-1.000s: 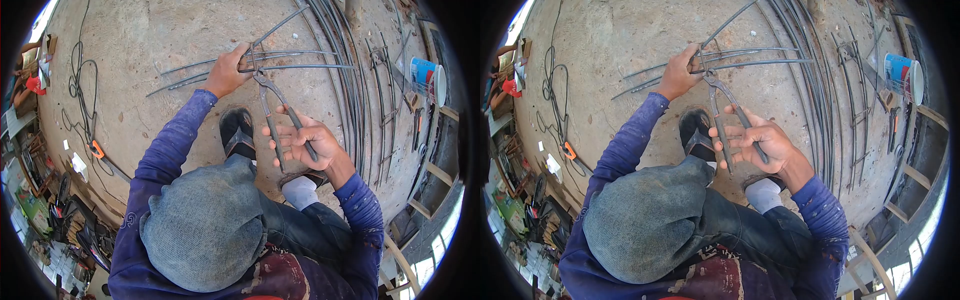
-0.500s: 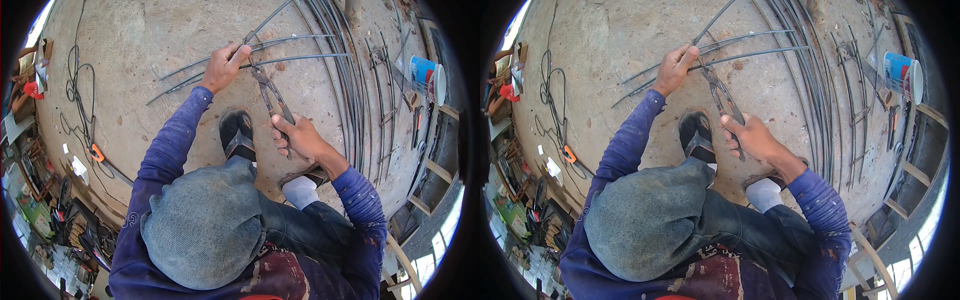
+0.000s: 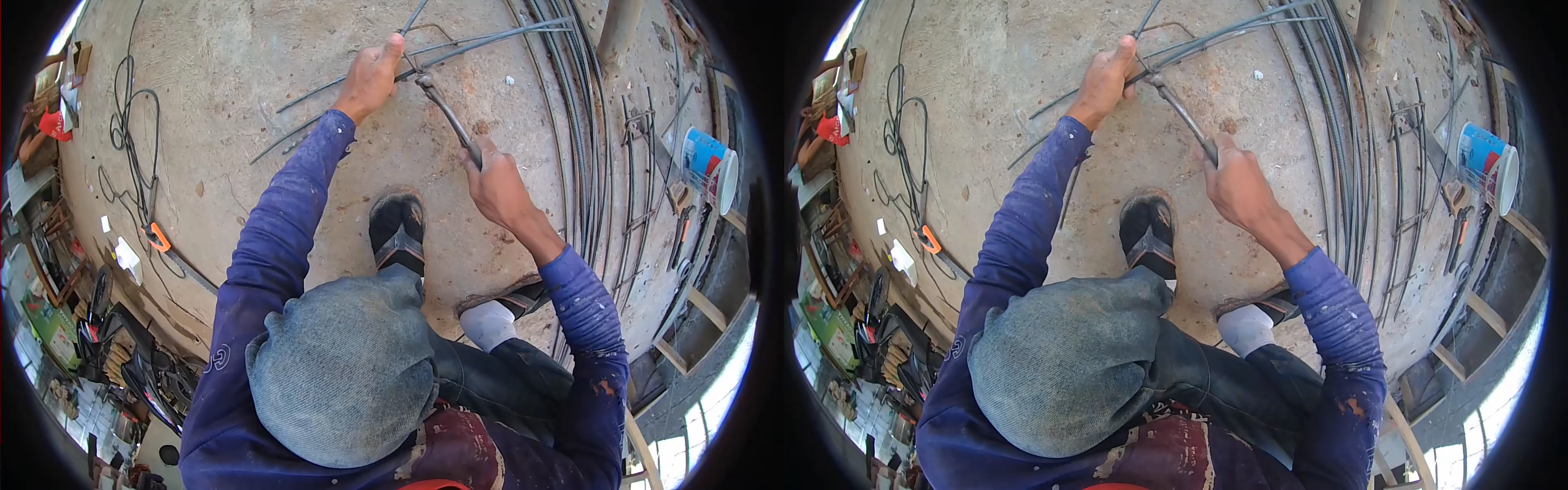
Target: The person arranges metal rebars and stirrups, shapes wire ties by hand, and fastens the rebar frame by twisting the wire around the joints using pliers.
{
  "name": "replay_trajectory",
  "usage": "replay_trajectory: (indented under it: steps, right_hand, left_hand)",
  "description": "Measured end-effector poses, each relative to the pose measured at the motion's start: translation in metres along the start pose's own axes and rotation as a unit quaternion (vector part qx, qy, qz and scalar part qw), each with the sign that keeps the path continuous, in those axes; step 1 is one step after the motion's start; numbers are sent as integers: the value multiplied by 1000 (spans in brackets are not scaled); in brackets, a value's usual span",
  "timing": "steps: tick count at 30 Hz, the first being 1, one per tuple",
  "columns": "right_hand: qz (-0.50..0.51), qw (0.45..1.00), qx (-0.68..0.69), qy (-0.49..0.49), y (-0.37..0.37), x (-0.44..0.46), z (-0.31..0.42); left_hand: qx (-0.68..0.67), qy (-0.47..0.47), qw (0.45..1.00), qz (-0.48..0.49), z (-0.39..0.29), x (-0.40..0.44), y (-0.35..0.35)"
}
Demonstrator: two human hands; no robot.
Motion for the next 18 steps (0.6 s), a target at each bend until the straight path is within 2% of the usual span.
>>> replay_trajectory:
  steps: [1, 2, 3, 4, 6, 8, 9, 11, 12, 14, 15, 17, 18]
  right_hand:
    - [-69, 993, -78, -56, -11, 20, 6]
    - [-134, 972, -156, -111, -20, 24, 21]
    - [-136, 971, -152, -121, -22, 31, 28]
    - [-123, 972, -158, -122, -23, 42, 33]
    - [-98, 973, -173, -120, -24, 42, 42]
    - [-31, 984, -106, -140, -22, 24, 47]
    - [-36, 984, -110, -135, -22, 16, 46]
    - [4, 996, -74, -48, -5, 3, 28]
    - [1, 996, -75, -41, 1, -5, 26]
    - [-115, 981, -146, -51, -10, -9, 30]
    - [-118, 981, -147, -51, -9, -4, 23]
    - [-203, 949, -228, -78, -21, 6, 19]
    - [-208, 947, -229, -80, -18, 5, 19]
  left_hand:
    - [0, 3, 1000, 0, -1, 8, -4]
    - [-13, -55, 998, -12, 3, 12, -10]
    - [-20, -108, 994, -28, 6, 16, -24]
    - [-13, -100, 994, -33, -2, 24, -34]
    - [-46, -146, 988, -31, -1, 11, -29]
    - [-62, -136, 988, -33, 3, 4, -26]
    - [-72, -125, 989, -26, 1, 4, -19]
    - [-79, -124, 988, -35, -1, -4, -9]
    - [-79, -122, 988, -50, -3, -9, -7]
    - [-83, -127, 986, -72, -6, -14, -3]
    - [-85, -139, 982, -95, -7, -20, -3]
    - [-91, -141, 980, -108, -15, -25, 4]
    - [-95, -146, 977, -125, -18, -26, 3]
Point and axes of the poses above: each hand's wrist, its own x-axis towards the middle knuckle, its own y-axis out of the palm, z = x × y, the point moved 10 cm from there along x, towards the middle knuckle, and after that the axes turned 11 degrees about y, right-handed, at the moved point
